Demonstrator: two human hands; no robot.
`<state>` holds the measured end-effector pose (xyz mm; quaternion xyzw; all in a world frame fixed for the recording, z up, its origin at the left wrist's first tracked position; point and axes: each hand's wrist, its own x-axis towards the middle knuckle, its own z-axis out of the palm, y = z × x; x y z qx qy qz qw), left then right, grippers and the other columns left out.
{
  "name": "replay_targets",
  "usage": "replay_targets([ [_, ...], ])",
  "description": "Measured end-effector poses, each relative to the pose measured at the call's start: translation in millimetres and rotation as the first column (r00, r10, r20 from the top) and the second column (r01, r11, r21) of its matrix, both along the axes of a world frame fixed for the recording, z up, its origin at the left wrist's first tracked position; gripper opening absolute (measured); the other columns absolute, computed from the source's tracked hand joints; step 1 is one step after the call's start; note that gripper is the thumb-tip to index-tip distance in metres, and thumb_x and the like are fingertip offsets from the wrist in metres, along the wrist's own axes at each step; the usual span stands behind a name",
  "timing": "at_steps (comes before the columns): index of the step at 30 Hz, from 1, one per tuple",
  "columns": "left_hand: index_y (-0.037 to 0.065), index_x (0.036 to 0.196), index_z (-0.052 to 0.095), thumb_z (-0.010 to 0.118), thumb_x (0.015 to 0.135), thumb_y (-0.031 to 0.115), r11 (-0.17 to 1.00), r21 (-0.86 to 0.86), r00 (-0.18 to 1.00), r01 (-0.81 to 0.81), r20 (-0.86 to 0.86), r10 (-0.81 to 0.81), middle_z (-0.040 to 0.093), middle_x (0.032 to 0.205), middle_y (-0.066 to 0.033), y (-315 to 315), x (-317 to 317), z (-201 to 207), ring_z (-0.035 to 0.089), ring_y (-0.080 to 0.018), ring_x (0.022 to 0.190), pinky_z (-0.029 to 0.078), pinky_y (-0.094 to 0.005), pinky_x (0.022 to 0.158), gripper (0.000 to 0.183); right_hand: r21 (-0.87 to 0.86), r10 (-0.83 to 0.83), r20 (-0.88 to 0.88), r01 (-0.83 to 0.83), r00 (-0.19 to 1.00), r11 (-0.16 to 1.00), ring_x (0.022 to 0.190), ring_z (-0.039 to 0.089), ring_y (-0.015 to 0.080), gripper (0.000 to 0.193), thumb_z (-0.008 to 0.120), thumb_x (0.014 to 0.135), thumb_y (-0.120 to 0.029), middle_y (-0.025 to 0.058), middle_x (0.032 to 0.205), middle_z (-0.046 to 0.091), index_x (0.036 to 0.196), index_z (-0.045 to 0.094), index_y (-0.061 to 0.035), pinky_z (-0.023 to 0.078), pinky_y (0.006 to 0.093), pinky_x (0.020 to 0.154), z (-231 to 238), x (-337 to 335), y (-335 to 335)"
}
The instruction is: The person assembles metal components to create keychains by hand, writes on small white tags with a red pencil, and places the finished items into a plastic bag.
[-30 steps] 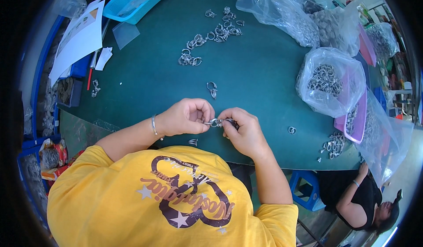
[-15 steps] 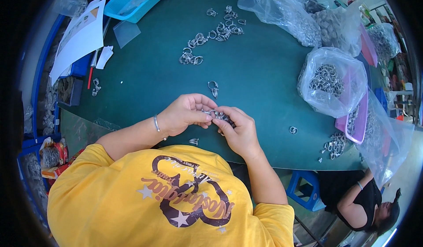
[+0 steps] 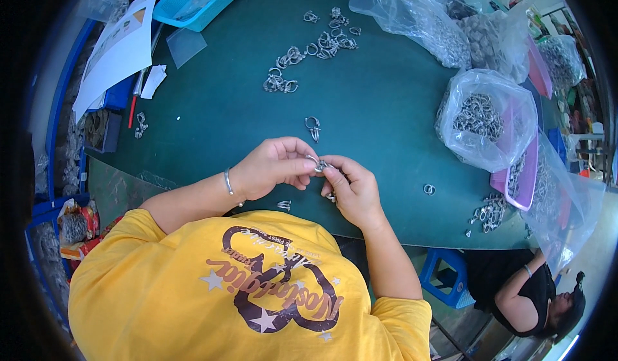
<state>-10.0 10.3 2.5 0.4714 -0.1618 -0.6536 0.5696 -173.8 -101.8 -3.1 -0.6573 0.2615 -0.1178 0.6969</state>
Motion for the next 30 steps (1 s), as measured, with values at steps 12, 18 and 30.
replay_targets([
  [12, 0.0, 0.097, 0.057, 0.064, 0.087, 0.004, 0.994, -0.105, 0.902, 0.039, 0.432, 0.011, 0.063, 0.087, -0.0061, -1, -2, 2, 0.063, -0.0093, 0.075, 0.053, -0.0215, 0.067, 0.013, 0.221, -0.036, 0.037, 0.027, 0.999, 0.975, 0.061, 0.056, 0.0079, 0.019, 0.051, 0.097, -0.008, 0.0068, 0.087, 0.061, 0.114, 0.047, 0.0002, 0.045, 0.0193, 0.055, -2, 1, 5],
  [18, -0.003, 0.1, 0.059, 0.063, 0.087, 0.006, 0.993, 0.114, 0.957, 0.004, 0.287, -0.037, 0.065, 0.085, -0.0079, -9, 2, 9, 0.063, -0.0115, 0.069, 0.054, -0.0227, 0.065, 0.016, -0.049, -0.083, 0.004, 0.083, 0.997, 0.995, 0.062, 0.056, 0.0077, 0.015, 0.055, 0.094, -0.006, 0.005, 0.083, 0.06, 0.107, 0.053, 0.0004, 0.046, 0.0198, 0.056, -2, 5, 10],
  [30, -0.001, 0.1, 0.061, 0.063, 0.087, 0.005, 0.993, 0.093, 0.992, -0.075, -0.091, 0.083, 0.065, 0.091, -0.0105, -5, 5, 3, 0.066, -0.0158, 0.078, 0.057, -0.0288, 0.072, 0.014, -0.399, -0.068, 0.062, 0.087, 0.996, 0.913, 0.058, 0.057, 0.0089, 0.007, 0.064, 0.088, -0.003, 0.0053, 0.076, 0.06, 0.094, 0.061, -0.0006, 0.047, 0.0219, 0.053, -3, 4, 9],
])
